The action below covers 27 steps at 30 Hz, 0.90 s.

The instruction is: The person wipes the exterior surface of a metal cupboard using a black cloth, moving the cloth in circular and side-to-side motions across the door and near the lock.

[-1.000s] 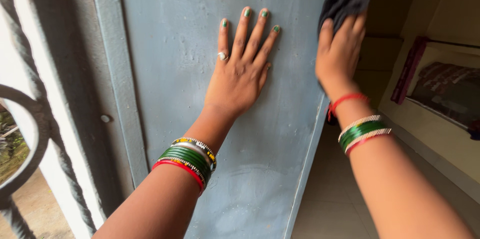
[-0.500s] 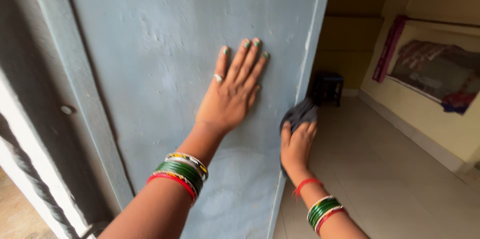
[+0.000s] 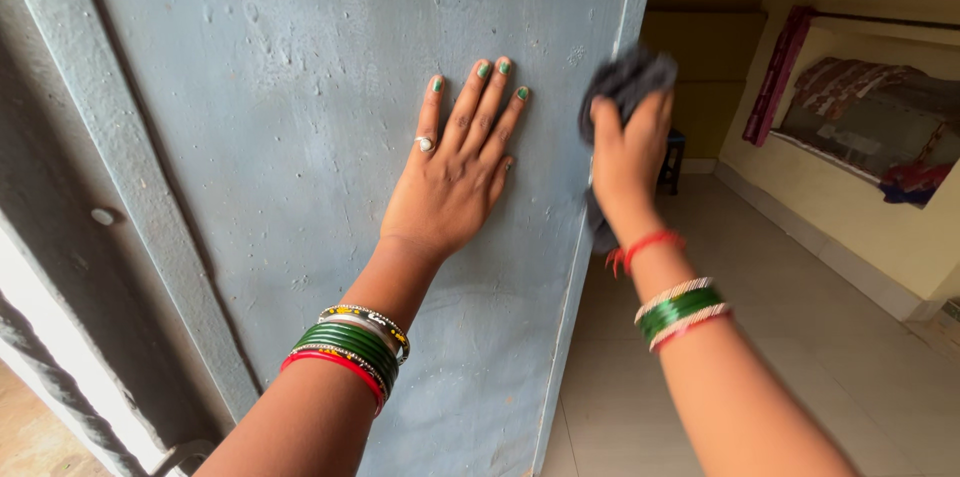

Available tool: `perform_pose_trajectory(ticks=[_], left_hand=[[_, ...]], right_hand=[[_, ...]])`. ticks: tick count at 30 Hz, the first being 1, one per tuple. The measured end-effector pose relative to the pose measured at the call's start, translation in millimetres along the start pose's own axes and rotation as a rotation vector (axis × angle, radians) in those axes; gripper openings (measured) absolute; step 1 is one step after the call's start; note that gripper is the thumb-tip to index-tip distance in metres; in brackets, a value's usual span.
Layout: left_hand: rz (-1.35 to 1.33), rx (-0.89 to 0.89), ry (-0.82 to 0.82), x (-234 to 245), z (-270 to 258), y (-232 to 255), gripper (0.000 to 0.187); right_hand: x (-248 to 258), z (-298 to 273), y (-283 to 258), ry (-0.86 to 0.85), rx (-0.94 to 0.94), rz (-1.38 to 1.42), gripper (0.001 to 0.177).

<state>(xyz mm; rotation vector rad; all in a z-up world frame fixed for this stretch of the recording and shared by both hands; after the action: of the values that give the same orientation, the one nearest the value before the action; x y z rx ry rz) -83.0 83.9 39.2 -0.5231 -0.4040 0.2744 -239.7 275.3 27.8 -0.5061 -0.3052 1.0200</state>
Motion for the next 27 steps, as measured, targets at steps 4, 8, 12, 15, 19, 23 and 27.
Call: perform_pose_trajectory(ticks=[4, 8, 12, 15, 19, 23, 27], left_hand=[[-0.022, -0.002, 0.012, -1, -1, 1, 0.066], [-0.010, -0.004, 0.015, -1, -1, 1, 0.066], [-0.003, 0.004, 0.004, 0, 1, 0, 0.066], [0.007, 0.008, -0.003, 0, 1, 0, 0.065], [-0.004, 0.016, -0.001, 0, 1, 1, 0.065], [0.013, 0.007, -0.010, 0, 0, 1, 0.065], [-0.004, 0.010, 0.002, 0, 0, 1, 0.065]], right_hand=[[8, -109, 42, -0.008, 0.049, -0.018, 0.070], [16, -147, 57, -0.128, -0.160, -0.080, 0.048], [13, -77, 22, -0.008, -0.130, 0.170, 0.043], [2, -3, -11, 0.055, 0.046, 0.124, 0.033], [0, -11, 1, 0.078, -0.003, 0.056, 0.038], [9, -107, 50, -0.014, 0.035, 0.033, 0.051], [7, -127, 83, -0.128, -0.141, -0.017, 0.041]])
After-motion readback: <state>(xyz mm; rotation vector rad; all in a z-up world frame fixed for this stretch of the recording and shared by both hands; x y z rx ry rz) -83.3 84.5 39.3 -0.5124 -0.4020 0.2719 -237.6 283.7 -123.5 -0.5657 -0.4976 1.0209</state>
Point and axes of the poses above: each hand's wrist, its own z-axis towards the middle knuckle, its own x-axis out of the back of the hand, y = z × x, the point moved 3 cm from there along z, towards the middle knuckle, and after that the axes turned 1 degree about -x, right-handed, at the moved point
